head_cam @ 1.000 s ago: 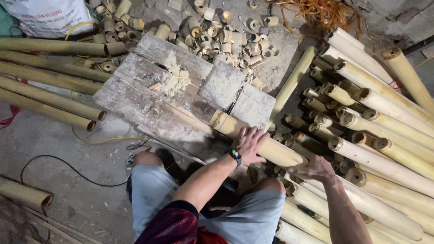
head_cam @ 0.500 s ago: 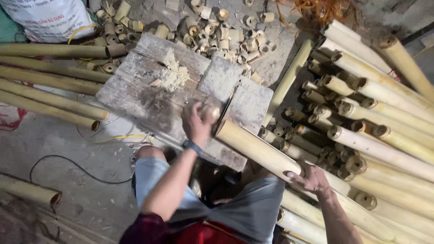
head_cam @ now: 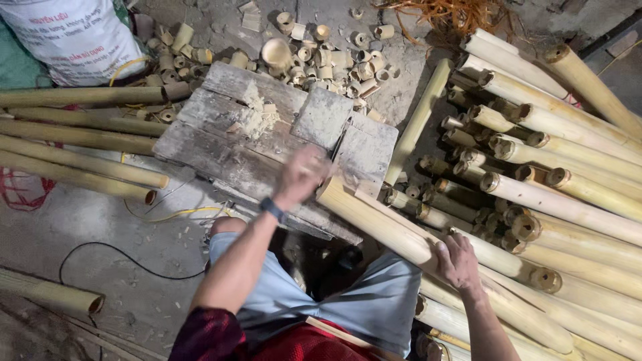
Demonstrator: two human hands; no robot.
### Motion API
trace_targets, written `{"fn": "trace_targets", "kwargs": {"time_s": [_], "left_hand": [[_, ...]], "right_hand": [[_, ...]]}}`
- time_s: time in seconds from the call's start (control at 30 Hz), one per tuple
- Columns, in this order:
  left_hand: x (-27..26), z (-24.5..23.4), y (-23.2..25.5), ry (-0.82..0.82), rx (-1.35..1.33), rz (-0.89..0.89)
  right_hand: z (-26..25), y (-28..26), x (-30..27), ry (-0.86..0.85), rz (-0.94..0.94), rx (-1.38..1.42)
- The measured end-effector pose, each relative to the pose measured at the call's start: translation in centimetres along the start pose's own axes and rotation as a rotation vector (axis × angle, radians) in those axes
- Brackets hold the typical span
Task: The person repeatedly feeds bamboo poles through a table saw to cut them into shorter segments. The cut pieces are stacked on the floor to the right, while offcuts accumulate on the left.
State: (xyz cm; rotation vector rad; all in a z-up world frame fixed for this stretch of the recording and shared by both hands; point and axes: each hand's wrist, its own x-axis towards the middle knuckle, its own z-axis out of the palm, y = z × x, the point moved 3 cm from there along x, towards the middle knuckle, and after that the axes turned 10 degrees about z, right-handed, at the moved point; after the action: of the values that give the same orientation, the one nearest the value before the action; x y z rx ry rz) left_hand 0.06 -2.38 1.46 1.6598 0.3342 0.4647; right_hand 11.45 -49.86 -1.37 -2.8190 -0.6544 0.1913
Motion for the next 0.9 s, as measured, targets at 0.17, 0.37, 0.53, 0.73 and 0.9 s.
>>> {"fn": "trace_targets", "kwargs": {"time_s": [0.17, 0.37, 0.53, 0.73, 0.9], "left_hand": [[-7.0, 4.1, 2.1, 0.039, 0.123, 0.278], [-9.1, 5.4, 1.2, 0.226, -0.127, 0.146], [-9.5, 5.5, 1.0, 0.291, -0.164, 0.131], [-9.5, 5.8, 1.5, 0.361, -0.271, 0.158], [-9.8, 5.9, 2.8, 0.342, -0.243, 0.194]], "right_hand": [[-2.4, -4.0, -2.7, 0.171, 0.041, 0.048], [-4.3, -9.5, -3.8, 0.236, 0.041, -0.073], [-4.2, -11.0, -5.1, 0.534, -0.136, -0.178], [0.4, -6.4, -9.8, 0.374, 0.442, 0.580], [1.6, -2.3, -15.4, 0.584, 0.703, 0.580]]}}
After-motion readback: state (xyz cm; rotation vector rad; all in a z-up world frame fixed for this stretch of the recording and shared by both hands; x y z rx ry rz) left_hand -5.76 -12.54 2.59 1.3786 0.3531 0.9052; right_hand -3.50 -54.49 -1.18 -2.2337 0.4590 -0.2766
